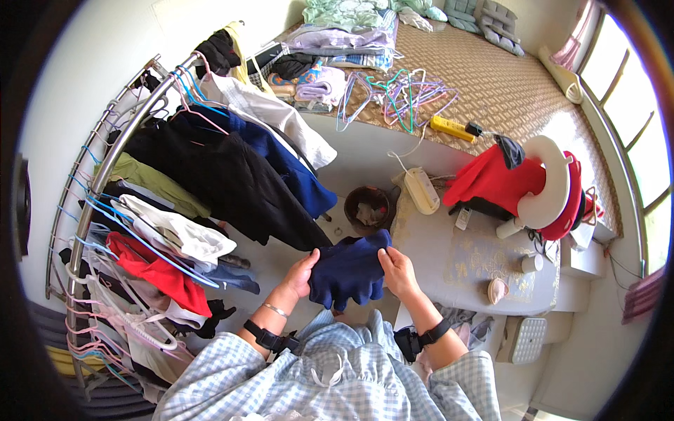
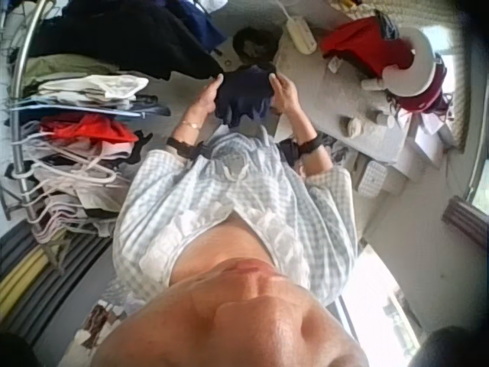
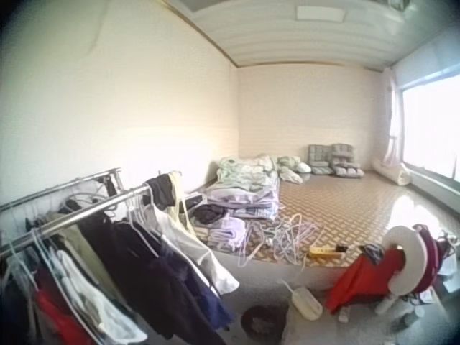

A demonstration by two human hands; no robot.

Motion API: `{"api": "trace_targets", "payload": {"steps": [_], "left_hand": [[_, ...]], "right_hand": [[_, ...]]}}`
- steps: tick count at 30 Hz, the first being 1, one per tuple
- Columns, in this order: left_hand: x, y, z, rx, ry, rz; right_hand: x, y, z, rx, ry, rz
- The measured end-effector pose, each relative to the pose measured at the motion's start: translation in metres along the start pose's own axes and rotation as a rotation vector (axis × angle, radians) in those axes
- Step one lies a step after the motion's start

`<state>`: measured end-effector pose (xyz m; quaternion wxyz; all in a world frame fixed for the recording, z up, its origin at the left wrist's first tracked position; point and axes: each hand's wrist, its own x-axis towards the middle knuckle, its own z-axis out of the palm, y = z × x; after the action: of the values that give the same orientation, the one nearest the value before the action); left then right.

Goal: The person takes clothing items from a table and bed, places them onto hangers, and hangs them onto a rack and inside a wardrobe.

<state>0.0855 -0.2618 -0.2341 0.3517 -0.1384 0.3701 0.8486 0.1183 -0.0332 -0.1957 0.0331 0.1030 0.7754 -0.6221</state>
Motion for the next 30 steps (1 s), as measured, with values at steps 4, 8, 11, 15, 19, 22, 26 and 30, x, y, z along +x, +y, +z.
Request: {"api": "trace_targets", "payload": {"steps": [4,8,11,15,19,22,26,30], "left_hand": [[0.019,0.016,-0.032,-0.031,0.194,0.171],[0.017,0.049,-0.027,-0.241,0.304,0.283],[0.024,0.050,-0.036,-0.357,0.204,0.293],[0.035,0.049,-0.027,-0.289,0.181,0.302],[0.047,0.071,-0.004,-0.106,0.188,0.304],[0.060,0.091,0.005,-0.038,0.220,0.254],[0.079,0.105,0.012,0.063,0.199,0.129],[0.103,0.094,0.010,0.116,0.203,0.140]], "right_hand": [[0.019,-0.022,0.008,-0.249,0.033,-0.026],[0.043,-0.027,-0.011,-0.307,0.025,-0.022],[0.052,-0.040,-0.023,-0.396,-0.149,0.059],[0.088,-0.028,-0.032,-0.792,-0.514,0.072],[0.141,-0.016,-0.024,-0.976,-0.690,0.027],[0.191,-0.004,-0.015,-0.975,-0.761,0.035],[0.261,0.008,-0.012,-0.623,-0.696,-0.026],[0.339,0.017,-0.008,-0.485,-0.567,-0.002]]}}
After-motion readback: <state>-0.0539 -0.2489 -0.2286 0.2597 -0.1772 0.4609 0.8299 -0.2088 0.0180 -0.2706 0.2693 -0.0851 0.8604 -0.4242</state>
